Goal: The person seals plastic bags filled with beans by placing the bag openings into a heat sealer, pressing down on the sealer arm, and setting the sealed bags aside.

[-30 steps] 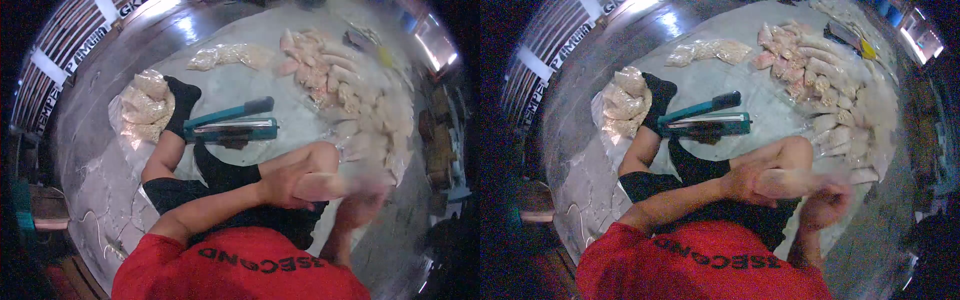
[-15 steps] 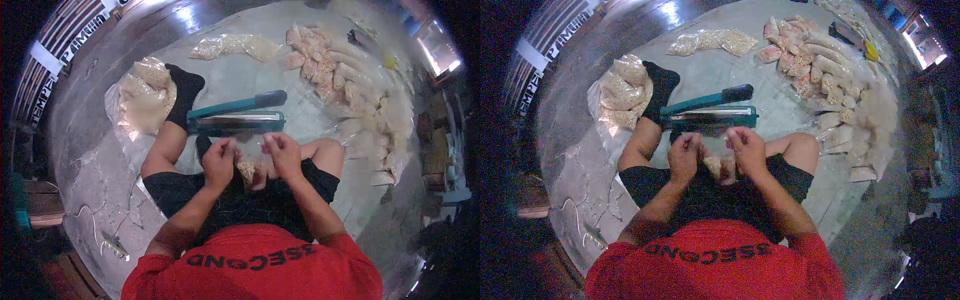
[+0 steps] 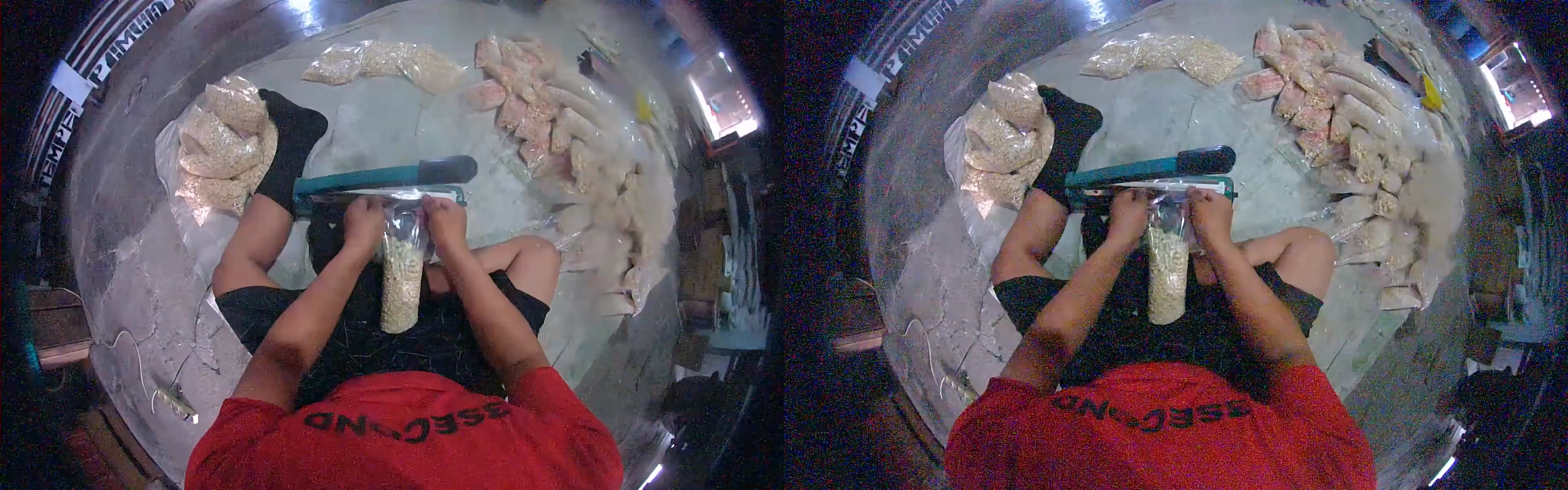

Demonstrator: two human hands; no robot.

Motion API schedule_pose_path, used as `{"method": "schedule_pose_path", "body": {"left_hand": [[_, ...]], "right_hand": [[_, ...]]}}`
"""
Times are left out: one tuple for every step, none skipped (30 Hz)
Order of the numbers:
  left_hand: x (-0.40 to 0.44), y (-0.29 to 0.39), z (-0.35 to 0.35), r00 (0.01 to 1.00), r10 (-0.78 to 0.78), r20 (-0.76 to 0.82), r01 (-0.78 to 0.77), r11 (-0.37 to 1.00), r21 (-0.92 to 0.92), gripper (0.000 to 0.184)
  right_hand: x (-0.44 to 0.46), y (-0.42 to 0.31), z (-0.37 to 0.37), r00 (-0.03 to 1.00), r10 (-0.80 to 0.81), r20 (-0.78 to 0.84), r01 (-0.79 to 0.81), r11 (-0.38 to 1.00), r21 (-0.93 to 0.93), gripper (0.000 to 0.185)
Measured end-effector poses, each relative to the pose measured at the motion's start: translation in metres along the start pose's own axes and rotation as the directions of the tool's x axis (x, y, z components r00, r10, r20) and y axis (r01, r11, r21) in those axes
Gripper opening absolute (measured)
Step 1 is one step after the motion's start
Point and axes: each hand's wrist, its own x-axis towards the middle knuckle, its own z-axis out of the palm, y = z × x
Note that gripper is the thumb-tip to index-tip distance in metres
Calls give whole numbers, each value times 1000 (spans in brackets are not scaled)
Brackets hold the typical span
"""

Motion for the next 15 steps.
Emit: {"method": "schedule_pose_path", "body": {"left_hand": [[1,-8,5,999,28,-44,-31,997,-72,27],[0,-15,9,995,52,-89,-64,988,-141,32],[1,-21,12,996,41,-84,-52,989,-137,32],[6,-24,14,996,31,-82,-46,982,-181,32],[8,-26,16,996,25,-80,-42,973,-227,32],[-16,13,6,1000,-18,-19,10,933,-359,29],[-18,12,6,1000,-18,-19,10,934,-358,29],[-18,11,7,994,-77,84,109,861,-496,28],[-18,10,9,974,-119,194,215,762,-611,27],[-18,4,13,973,-116,197,214,765,-608,27],[-20,-3,19,970,-147,191,236,745,-624,26],[-22,-11,23,966,-181,186,258,723,-640,26],[-20,-18,26,965,-184,187,262,724,-638,26],[-19,-19,27,961,-193,200,278,671,-687,25],[-17,-19,29,957,-199,213,291,614,-734,25]], "right_hand": [[6,6,0,1000,13,4,-13,1000,-3,28],[10,9,0,1000,-1,9,1,1000,12,27],[12,11,-1,1000,-17,13,17,999,27,27],[13,13,-1,1000,8,25,-10,997,78,26],[15,16,-1,1000,13,23,-15,997,79,26],[16,19,0,999,12,32,-15,995,99,27],[17,21,0,999,8,41,-13,993,120,28],[14,16,1,999,7,40,-12,992,122,28],[10,11,0,1000,-20,-1,20,1000,19,28],[8,7,0,998,-51,-41,47,995,-84,28],[10,9,0,998,-48,-45,45,996,-81,28],[11,11,1,997,-58,-57,53,995,-87,31],[11,14,1,995,-69,-68,62,994,-94,34],[9,10,1,995,-68,-68,61,994,-93,34],[7,6,0,994,-78,-75,66,986,-156,37]]}}
